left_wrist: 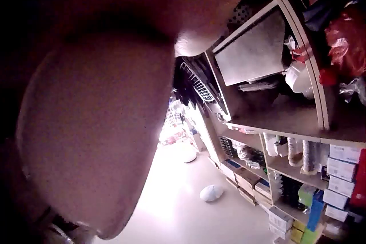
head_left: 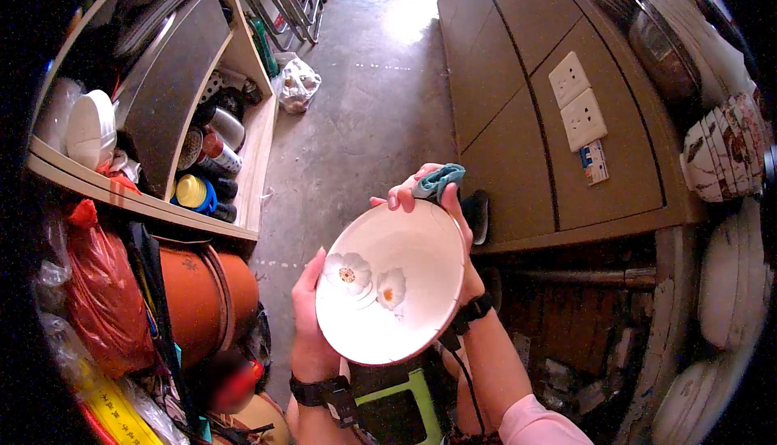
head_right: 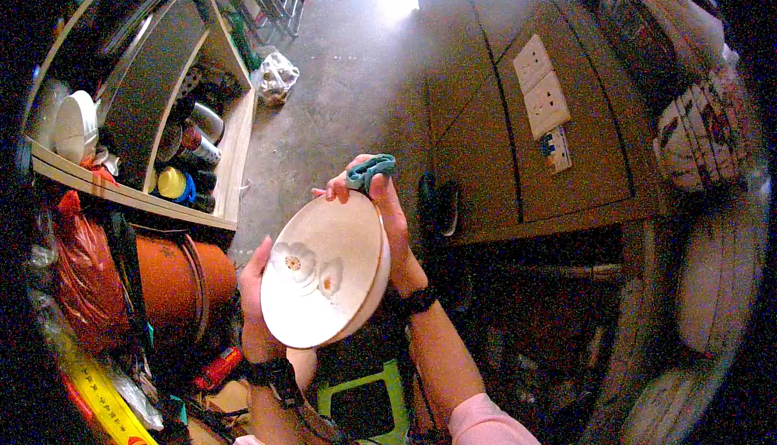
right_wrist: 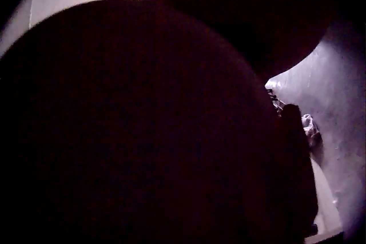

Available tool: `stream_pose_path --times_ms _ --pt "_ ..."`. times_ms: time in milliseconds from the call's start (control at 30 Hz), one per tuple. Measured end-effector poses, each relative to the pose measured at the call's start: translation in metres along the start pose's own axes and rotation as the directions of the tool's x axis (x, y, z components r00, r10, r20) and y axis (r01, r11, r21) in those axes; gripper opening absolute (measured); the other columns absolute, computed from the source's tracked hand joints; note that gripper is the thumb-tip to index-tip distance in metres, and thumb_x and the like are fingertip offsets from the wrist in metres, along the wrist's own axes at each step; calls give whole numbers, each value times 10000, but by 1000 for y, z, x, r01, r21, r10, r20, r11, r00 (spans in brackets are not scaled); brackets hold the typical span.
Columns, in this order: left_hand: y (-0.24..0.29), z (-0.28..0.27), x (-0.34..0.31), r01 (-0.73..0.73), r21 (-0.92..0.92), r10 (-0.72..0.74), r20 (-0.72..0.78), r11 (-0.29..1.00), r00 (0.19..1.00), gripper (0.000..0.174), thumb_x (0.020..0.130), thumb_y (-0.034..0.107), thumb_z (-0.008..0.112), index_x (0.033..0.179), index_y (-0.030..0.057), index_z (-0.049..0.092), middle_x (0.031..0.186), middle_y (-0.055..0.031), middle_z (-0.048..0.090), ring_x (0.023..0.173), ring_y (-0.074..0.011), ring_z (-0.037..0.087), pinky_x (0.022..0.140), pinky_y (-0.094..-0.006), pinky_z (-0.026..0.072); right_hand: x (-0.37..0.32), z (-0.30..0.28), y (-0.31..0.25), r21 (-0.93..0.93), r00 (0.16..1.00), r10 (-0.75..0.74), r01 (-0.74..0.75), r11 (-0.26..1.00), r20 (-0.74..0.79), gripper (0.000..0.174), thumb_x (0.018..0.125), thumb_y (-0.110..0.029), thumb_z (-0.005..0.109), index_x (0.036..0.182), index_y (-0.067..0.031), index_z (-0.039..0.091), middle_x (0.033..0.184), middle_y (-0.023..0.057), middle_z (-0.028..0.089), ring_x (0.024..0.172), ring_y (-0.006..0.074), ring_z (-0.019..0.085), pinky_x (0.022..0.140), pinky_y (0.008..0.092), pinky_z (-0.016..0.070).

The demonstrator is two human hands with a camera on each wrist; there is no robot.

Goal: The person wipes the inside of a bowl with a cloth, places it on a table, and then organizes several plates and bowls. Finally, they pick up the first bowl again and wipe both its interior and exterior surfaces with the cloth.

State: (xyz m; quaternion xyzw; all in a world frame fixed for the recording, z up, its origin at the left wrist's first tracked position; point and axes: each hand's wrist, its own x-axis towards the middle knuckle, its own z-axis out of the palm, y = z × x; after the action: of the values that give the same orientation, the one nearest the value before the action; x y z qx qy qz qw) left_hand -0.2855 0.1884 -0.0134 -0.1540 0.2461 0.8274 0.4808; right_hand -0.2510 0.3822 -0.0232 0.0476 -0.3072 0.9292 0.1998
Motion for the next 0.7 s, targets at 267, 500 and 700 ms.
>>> stream_pose_path --times_ms 267,500,700 --pt "-4 4 11 -524 -5 520 -120 852 846 541 1079 355 258 1231 -33 603 1458 -248 529 1387 -343 473 1162 -486 377 -1 -3 16 -35 965 40 -51 998 -259 324 1066 -445 503 1117 -125 495 867 36 545 888 182 562 1059 460 439" --pt "-12 8 0 -575 804 904 119 155 410 790 1054 586 328 542 26 550 562 -65 589 622 -269 642 729 -389 491 -5 -13 28 299 812 435 -335 894 -390 505 1015 -544 540 826 -76 559 774 73 565 841 246 584 950 435 486" --pt "-6 15 -15 -695 637 697 663 -334 272 635 959 525 611 570 31 523 512 -65 465 441 -255 544 466 -324 407 -4 -20 24 504 752 589 -402 765 -295 423 993 -483 598 935 -64 609 812 105 642 817 276 646 905 489 541"
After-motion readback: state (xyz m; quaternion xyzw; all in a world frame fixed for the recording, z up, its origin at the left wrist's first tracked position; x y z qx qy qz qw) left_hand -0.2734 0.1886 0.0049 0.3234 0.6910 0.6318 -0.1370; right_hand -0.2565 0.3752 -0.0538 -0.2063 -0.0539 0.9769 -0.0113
